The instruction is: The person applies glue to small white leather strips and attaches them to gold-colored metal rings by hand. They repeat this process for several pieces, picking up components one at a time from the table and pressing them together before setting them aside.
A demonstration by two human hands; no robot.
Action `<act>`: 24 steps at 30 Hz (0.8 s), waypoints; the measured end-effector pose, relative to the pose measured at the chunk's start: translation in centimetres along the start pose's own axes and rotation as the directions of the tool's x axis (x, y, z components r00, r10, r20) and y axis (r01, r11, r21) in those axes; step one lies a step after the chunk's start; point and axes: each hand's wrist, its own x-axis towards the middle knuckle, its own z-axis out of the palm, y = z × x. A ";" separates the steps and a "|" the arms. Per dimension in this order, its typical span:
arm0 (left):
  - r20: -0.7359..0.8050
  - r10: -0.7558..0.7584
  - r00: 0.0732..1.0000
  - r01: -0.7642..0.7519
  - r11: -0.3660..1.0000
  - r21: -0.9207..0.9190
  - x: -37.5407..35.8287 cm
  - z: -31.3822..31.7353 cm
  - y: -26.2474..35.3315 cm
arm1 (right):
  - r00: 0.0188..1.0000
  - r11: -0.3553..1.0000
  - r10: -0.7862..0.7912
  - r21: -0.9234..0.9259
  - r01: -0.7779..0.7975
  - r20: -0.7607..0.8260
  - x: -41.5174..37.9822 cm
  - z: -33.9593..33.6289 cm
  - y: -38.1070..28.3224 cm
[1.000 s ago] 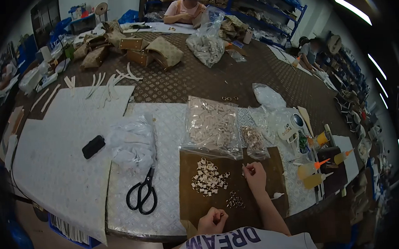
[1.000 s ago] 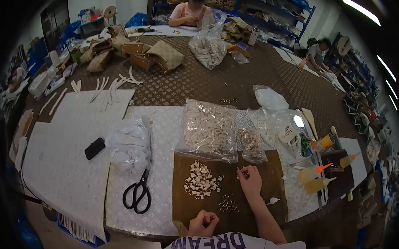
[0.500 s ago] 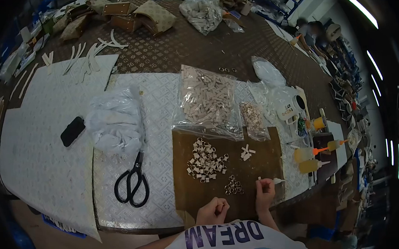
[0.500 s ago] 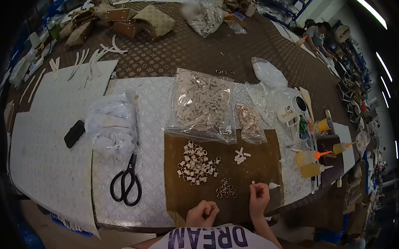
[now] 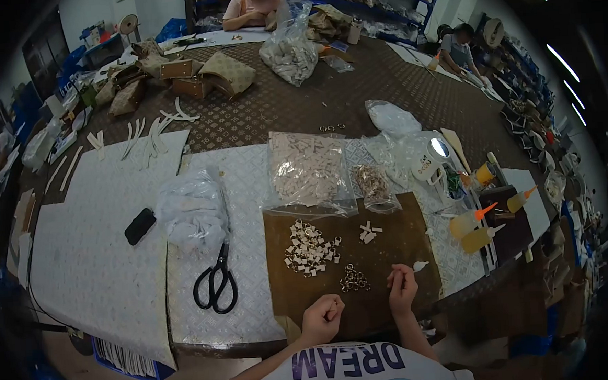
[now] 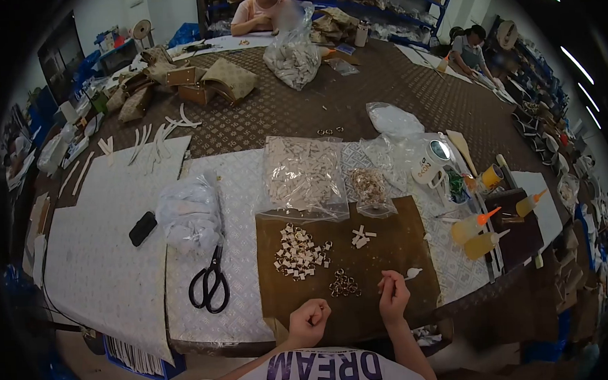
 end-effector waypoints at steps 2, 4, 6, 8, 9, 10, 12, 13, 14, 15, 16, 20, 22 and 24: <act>-0.025 0.031 0.999 -0.031 1.000 0.006 -0.2 0.1 -0.7 | 1.000 1.000 -0.002 0.023 0.001 0.013 0.1 -0.1 -0.1; -0.060 0.052 0.997 -0.050 0.998 0.034 -0.4 0.3 -0.7 | 0.998 1.000 -0.023 0.018 0.022 0.057 0.2 -0.3 0.0; -0.104 0.066 0.992 -0.058 0.996 0.074 -0.4 0.5 -0.6 | 0.994 0.999 -0.002 0.045 -0.002 0.108 0.1 -0.5 -0.3; -0.151 0.066 0.986 -0.047 0.990 0.129 -0.7 0.8 -0.4 | 0.989 0.996 -0.041 0.080 0.030 0.141 0.2 -0.7 -0.4; -0.169 0.054 0.984 -0.028 0.988 0.153 -0.7 0.8 -0.4 | 0.986 0.994 -0.054 0.098 0.039 0.157 0.0 -0.9 -0.5; -0.189 0.067 0.980 -0.032 0.983 0.181 -0.8 1.0 -0.5 | 0.986 0.991 -0.043 0.133 0.021 0.163 -0.1 -1.0 -0.7; -0.209 0.089 0.974 -0.041 0.974 0.225 -0.8 1.2 -0.9 | 0.984 0.984 -0.023 0.177 -0.010 0.178 0.0 -1.0 -0.7; -0.222 0.086 0.971 -0.031 0.970 0.242 -0.8 1.3 -0.4 | 0.982 0.980 -0.013 0.195 -0.024 0.186 -0.3 -1.2 -0.7; -0.231 0.090 0.969 -0.029 0.966 0.256 -0.8 1.5 0.1 | 0.974 0.974 0.018 0.215 -0.068 0.224 -0.7 -1.4 -0.9; -0.241 0.112 0.964 -0.038 0.956 0.291 -0.7 1.8 0.3 | 0.968 0.968 0.029 0.234 -0.089 0.248 -0.4 -1.4 -1.1; -0.271 0.152 0.951 -0.062 0.947 0.314 -0.6 2.0 -0.3 | 0.958 0.972 0.021 0.220 -0.087 0.286 -0.1 -1.6 -1.5; -0.328 0.192 0.925 -0.071 0.935 0.347 -0.8 2.1 -1.4 | 0.933 0.952 -0.068 0.304 -0.046 0.352 -0.6 -1.8 -1.0; -0.337 0.205 0.919 -0.073 0.927 0.367 -0.7 2.3 -1.3 | 0.918 0.949 -0.089 0.311 -0.039 0.386 -0.8 -2.2 -0.8; -0.340 0.216 0.915 -0.073 0.919 0.388 -0.8 2.4 -1.2 | 0.904 0.946 -0.115 0.324 -0.028 0.413 -0.9 -2.3 -0.6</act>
